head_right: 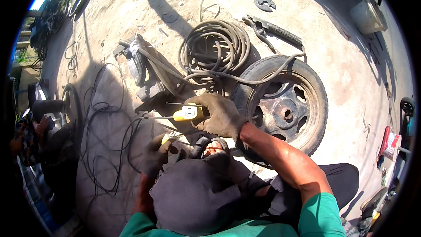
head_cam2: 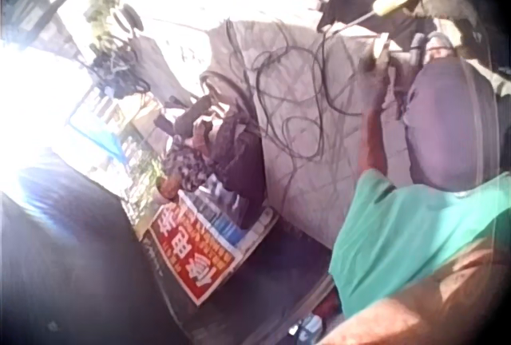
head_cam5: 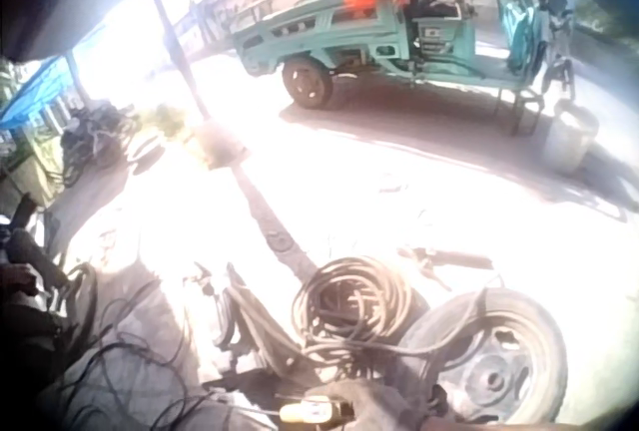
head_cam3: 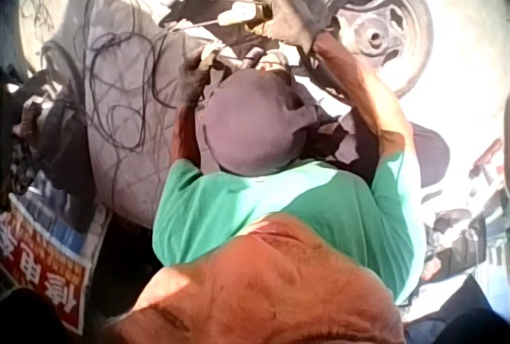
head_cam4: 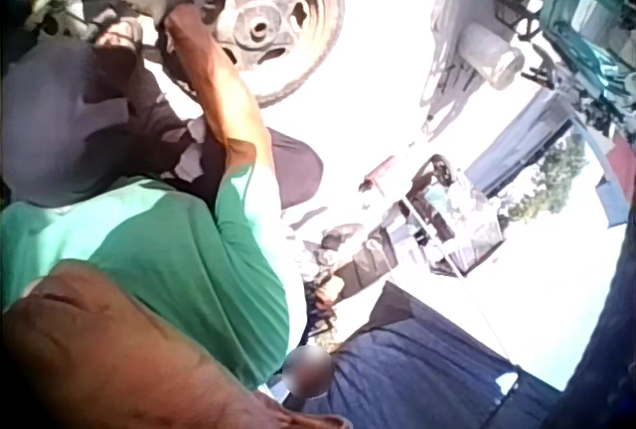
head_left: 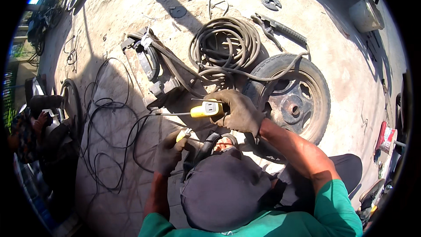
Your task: The person sits on the ground and uses a hammer and pliers to remove a metal object from a motorcycle tire. They then use a welding torch to heat the tire rim and inspect the tire tread.
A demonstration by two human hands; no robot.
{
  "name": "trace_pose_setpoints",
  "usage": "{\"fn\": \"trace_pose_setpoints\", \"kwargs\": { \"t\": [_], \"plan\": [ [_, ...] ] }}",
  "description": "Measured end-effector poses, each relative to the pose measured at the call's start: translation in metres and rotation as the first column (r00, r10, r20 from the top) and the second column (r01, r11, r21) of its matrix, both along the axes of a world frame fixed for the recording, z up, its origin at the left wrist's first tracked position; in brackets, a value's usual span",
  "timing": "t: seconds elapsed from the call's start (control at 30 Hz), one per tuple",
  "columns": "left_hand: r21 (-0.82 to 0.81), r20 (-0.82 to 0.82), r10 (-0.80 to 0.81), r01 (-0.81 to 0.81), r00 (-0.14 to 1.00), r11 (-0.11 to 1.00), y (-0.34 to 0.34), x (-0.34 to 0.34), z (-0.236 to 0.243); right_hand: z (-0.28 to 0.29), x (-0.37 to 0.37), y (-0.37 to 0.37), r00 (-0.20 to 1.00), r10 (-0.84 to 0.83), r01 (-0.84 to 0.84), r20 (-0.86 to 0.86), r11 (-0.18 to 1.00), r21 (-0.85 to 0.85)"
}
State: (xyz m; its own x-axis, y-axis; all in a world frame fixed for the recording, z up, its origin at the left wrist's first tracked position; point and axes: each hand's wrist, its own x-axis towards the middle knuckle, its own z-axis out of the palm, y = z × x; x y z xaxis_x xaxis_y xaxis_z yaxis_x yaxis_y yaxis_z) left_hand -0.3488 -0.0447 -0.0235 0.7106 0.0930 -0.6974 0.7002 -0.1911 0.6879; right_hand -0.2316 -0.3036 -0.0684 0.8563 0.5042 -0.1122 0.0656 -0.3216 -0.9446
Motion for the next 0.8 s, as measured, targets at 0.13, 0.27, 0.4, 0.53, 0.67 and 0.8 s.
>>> {"fn": "trace_pose_setpoints", "kwargs": {
  "t": [0.13, 0.27, 0.4, 0.53, 0.67, 0.8],
  "plan": [
    [0.121, 0.271, -0.258, 0.233, 0.927, 0.965, 0.0, 0.033, 0.046, 0.007, 0.004, 0.005, 0.985, 0.034, -0.034, 0.168, 0.999, -0.003],
    [0.166, 0.314, -0.395, 0.36, 0.863, 0.918, -0.002, 0.066, 0.068, 0.018, 0.004, 0.004, 0.976, 0.065, -0.066, 0.207, 0.998, 0.001],
    [0.203, 0.097, -0.484, 0.459, 0.87, 0.865, -0.003, 0.081, 0.082, 0.019, 0.0, 0.007, 0.93, 0.109, -0.089, 0.351, 0.993, -0.074],
    [0.233, -0.05, -0.502, 0.499, 0.863, 0.835, -0.013, 0.087, 0.093, 0.02, -0.004, 0.009, 0.883, 0.16, -0.1, 0.441, 0.983, -0.157],
    [0.288, -0.084, -0.573, 0.571, 0.815, 0.769, -0.015, 0.091, 0.094, 0.024, -0.006, 0.012, 0.865, 0.232, -0.148, 0.445, 0.965, -0.214],
    [0.29, -0.165, -0.542, 0.566, 0.824, 0.772, -0.022, 0.092, 0.096, 0.027, -0.004, 0.017, 0.864, 0.27, -0.17, 0.424, 0.951, -0.259]
  ]
}}
